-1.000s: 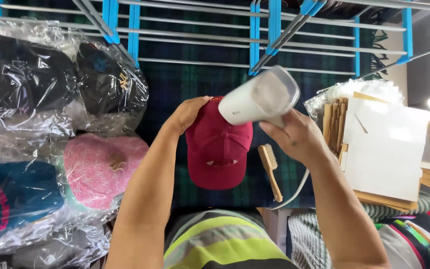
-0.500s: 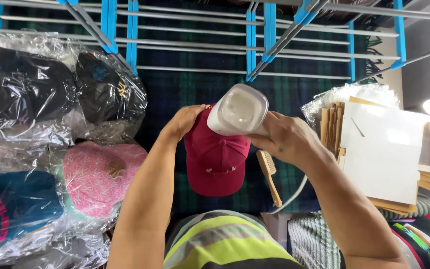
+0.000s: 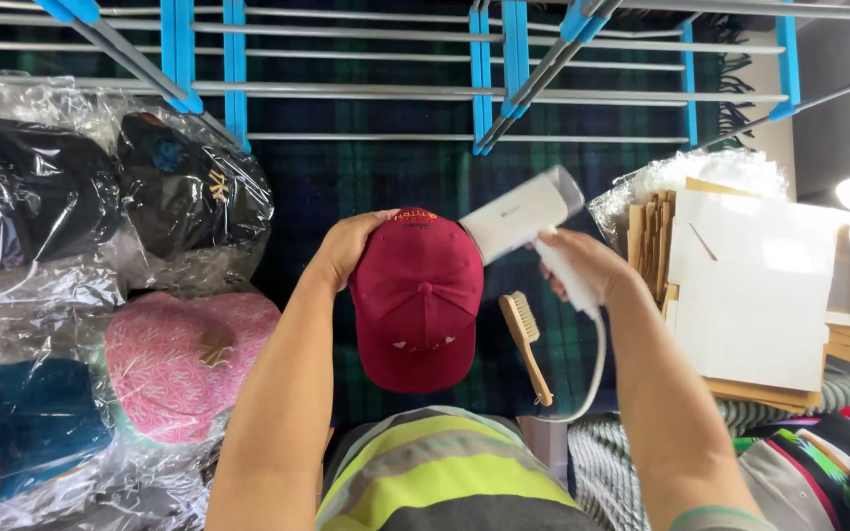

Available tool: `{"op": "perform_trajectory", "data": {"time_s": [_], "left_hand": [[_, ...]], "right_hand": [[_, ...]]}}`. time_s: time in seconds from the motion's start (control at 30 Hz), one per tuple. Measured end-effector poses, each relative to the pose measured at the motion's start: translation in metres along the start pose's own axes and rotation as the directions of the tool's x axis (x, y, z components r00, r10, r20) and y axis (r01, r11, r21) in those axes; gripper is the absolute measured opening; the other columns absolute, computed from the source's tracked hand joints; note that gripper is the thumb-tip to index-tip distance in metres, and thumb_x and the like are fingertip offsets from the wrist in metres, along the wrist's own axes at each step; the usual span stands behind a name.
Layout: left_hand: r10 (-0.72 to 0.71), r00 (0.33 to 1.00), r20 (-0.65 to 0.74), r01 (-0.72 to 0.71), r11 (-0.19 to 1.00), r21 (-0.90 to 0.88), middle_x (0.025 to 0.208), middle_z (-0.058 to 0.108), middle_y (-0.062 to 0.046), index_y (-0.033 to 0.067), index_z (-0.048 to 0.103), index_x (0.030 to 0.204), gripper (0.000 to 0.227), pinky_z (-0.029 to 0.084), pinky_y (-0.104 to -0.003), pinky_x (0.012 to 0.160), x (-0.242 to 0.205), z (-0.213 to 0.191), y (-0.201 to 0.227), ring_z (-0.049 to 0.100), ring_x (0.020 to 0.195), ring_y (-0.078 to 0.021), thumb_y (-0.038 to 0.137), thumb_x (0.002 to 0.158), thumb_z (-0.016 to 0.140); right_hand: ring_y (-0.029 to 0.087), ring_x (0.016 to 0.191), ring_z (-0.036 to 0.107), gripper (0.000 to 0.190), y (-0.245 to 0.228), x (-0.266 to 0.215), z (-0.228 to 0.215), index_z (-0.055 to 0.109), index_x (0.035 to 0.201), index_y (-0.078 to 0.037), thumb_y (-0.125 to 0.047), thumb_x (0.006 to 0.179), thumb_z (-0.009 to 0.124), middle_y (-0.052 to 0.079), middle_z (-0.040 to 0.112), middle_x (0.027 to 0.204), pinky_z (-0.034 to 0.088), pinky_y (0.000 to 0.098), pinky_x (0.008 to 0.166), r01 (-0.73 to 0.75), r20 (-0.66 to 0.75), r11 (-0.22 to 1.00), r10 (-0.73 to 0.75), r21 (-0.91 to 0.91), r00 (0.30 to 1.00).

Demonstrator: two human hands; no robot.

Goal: Steaming and brushing a maroon baseball cap to remove wrinkles and lint.

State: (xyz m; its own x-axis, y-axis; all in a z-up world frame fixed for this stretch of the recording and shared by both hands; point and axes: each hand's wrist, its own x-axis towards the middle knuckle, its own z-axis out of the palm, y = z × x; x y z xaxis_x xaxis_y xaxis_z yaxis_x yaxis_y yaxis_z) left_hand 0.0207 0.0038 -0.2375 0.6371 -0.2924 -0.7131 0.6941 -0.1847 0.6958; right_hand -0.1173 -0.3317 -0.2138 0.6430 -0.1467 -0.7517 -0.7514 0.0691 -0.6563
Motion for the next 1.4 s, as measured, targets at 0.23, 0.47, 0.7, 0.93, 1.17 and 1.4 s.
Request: {"op": "perform_trajectory", "data": {"time_s": [0.23,0.47,0.7,0.93,1.17,1.4], "left_hand": [[0.013,0.999,-0.039,-0.015,0.999,-0.048,0.138,0.063,-0.019,0.013,0.068,0.134,0.058,0.05,-0.051,0.098,0.002,0.001,-0.001,0.057,0.127,-0.0394,0.046,0.086,0.065],[0.274,0.962,0.006,-0.236,0.818,0.525,0.135,0.067,-0.003,0.0274,0.063,0.14,0.062,0.046,-0.041,0.11,-0.033,0.009,0.014,0.059,0.129,-0.0259,0.069,0.096,0.05],[0.446,0.891,0.078,-0.392,0.674,0.626,0.119,0.074,-0.009,0.0279,0.065,0.138,0.05,0.051,-0.043,0.103,-0.03,0.012,0.008,0.065,0.117,-0.032,0.057,0.1,0.052],[0.437,0.898,0.053,-0.375,0.696,0.612,0.125,0.071,-0.019,0.0159,0.064,0.139,0.05,0.05,-0.046,0.105,-0.053,0.017,0.015,0.062,0.119,-0.0415,0.046,0.102,0.051],[0.377,0.926,0.02,-0.321,0.756,0.57,0.121,0.074,-0.005,0.034,0.065,0.137,0.051,0.052,-0.039,0.103,-0.025,0.012,0.004,0.067,0.117,-0.0274,0.063,0.097,0.054],[0.411,0.912,0.003,-0.345,0.762,0.548,0.113,0.076,-0.005,0.0335,0.067,0.134,0.05,0.054,-0.037,0.1,-0.012,0.014,-0.004,0.069,0.11,-0.0265,0.063,0.096,0.056]], "right_hand": [[0.036,0.044,0.061,0.049,0.113,-0.041,0.023,0.055,0.128,-0.004,-0.041,0.097,0.064,0.023,0.057,0.069,0.052,0.0487,0.036,0.048,-0.153,0.966,-0.009,0.253,0.988],[0.021,0.047,0.057,0.025,0.075,-0.123,0.064,0.07,0.071,-0.009,-0.026,0.086,0.08,0.008,0.062,0.056,0.051,0.0372,0.046,0.597,-0.287,0.676,-0.731,-0.432,0.619],[0.05,0.056,0.057,0.035,0.061,-0.105,0.034,0.06,0.083,0.001,-0.022,0.081,0.086,0.022,0.056,0.065,0.045,0.0574,0.045,0.69,0.128,0.049,-0.971,-0.723,0.202],[0.05,0.066,0.064,0.031,0.07,-0.103,0.021,0.064,0.084,-0.002,-0.025,0.084,0.084,0.017,0.066,0.07,0.044,0.058,0.047,0.649,0.05,0.187,-0.943,-0.737,0.328],[0.046,0.06,0.063,0.037,0.031,-0.104,0.03,0.062,0.08,0.001,-0.025,0.082,0.088,0.016,0.06,0.063,0.05,0.0508,0.047,0.616,0.194,0.002,-0.948,-0.787,0.251],[0.039,0.059,0.064,0.042,0.051,-0.109,0.014,0.062,0.076,-0.003,-0.038,0.083,0.084,0.009,0.061,0.061,0.054,0.0474,0.048,0.444,0.126,0.103,-0.88,-0.89,0.457]]}}
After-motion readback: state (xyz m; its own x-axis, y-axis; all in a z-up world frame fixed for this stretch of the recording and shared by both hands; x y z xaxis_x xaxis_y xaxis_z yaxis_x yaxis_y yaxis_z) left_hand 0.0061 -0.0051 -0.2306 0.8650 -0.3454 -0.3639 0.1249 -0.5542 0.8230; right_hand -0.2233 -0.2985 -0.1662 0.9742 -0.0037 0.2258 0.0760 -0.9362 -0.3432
